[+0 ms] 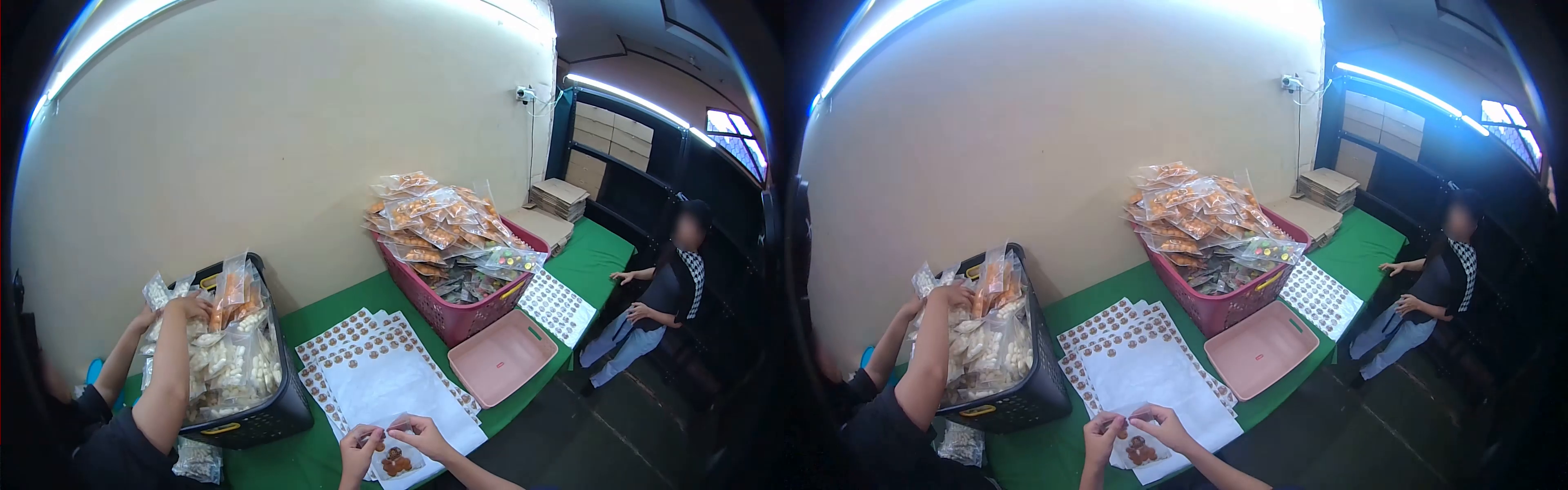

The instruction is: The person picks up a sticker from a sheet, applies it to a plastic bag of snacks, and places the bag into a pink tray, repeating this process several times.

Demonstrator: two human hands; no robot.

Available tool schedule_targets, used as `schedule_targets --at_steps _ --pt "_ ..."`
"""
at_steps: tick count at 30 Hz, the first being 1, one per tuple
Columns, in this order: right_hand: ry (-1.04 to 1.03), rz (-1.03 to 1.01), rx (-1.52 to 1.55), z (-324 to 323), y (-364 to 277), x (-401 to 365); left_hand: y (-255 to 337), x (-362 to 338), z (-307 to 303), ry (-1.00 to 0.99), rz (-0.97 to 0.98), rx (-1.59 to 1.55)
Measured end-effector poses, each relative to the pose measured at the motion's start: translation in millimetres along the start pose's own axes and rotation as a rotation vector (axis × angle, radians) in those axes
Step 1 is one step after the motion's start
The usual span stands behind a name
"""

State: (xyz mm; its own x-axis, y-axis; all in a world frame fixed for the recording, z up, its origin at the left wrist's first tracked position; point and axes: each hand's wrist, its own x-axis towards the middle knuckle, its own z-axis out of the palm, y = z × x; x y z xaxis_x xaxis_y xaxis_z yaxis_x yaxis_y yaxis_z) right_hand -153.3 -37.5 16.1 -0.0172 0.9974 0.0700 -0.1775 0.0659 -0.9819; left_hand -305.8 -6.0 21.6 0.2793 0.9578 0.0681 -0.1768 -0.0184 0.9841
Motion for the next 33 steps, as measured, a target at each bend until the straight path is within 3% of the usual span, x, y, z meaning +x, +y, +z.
schedule_targets --at_steps 4,8,14,20,26,31,33 --pt "0.051 -0.003 0.089 8.7 -4.1 -2.2 0.5 1.6 -3.3 -0.006 0.071 0.145" --pt "0.084 0.035 0.203 11.6 -9.2 -0.7 11.7 -3.8 4.7 -0.014 0.047 0.089" --pt "0.043 -0.037 0.119 14.0 -3.7 2.4 18.4 -8.7 5.3 0.035 0.103 0.129" --pt "0.13 -0.123 -0.079 18.2 -12.5 7.5 9.0 -0.3 -2.7 0.078 0.17 0.227" --pt "0.184 -0.047 -0.069 2.4 -16.7 2.1 17.0 1.5 -8.7 0.076 0.206 0.45" --pt "0.177 0.001 -0.066 -4.4 -9.3 1.1 3.7 0.7 -14.7 0.068 0.196 0.349" --pt "0.125 -0.108 -0.157 7.2 -8.1 1.5 -0.5 1.7 -17.9 0.098 0.15 0.197"
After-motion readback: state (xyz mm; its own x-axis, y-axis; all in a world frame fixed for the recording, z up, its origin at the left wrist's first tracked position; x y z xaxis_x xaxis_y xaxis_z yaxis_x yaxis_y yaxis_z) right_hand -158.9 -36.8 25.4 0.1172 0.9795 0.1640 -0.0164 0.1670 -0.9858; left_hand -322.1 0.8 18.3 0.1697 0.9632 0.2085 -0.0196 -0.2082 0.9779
